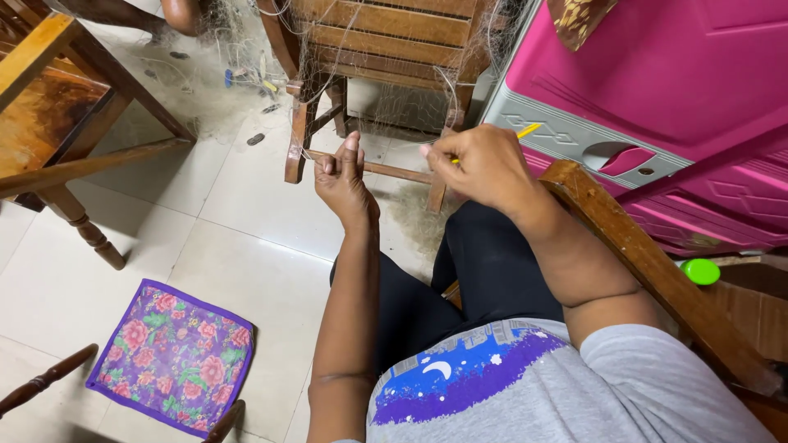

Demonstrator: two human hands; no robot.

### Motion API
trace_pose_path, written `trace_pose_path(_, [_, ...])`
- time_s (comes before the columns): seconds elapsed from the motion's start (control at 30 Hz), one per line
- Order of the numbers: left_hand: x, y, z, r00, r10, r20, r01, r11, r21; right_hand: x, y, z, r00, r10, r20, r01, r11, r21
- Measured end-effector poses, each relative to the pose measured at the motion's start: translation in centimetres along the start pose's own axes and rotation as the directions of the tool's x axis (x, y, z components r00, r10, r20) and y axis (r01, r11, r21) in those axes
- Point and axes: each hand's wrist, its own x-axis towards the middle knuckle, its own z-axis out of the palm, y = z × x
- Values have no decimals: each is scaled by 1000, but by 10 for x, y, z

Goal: Repairing a fishing net using a shuttle and scissors

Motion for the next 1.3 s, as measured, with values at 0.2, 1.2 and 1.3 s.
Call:
trace_pose_path(0.2, [2, -11, -3, 999, 16, 33, -14, 998, -67, 7, 15, -3, 990, 33, -137, -24, 998, 65])
trace_pose_path(1.2, [10, 31, 5, 970, -224, -92, 208, 965, -160, 118, 0, 101, 762, -296, -577, 496, 838, 226])
trace_pose_path(1.3, [18, 16, -6, 952, -301, -44, 282, 928, -243, 134, 12, 129, 757, -283, -589, 449, 880, 156])
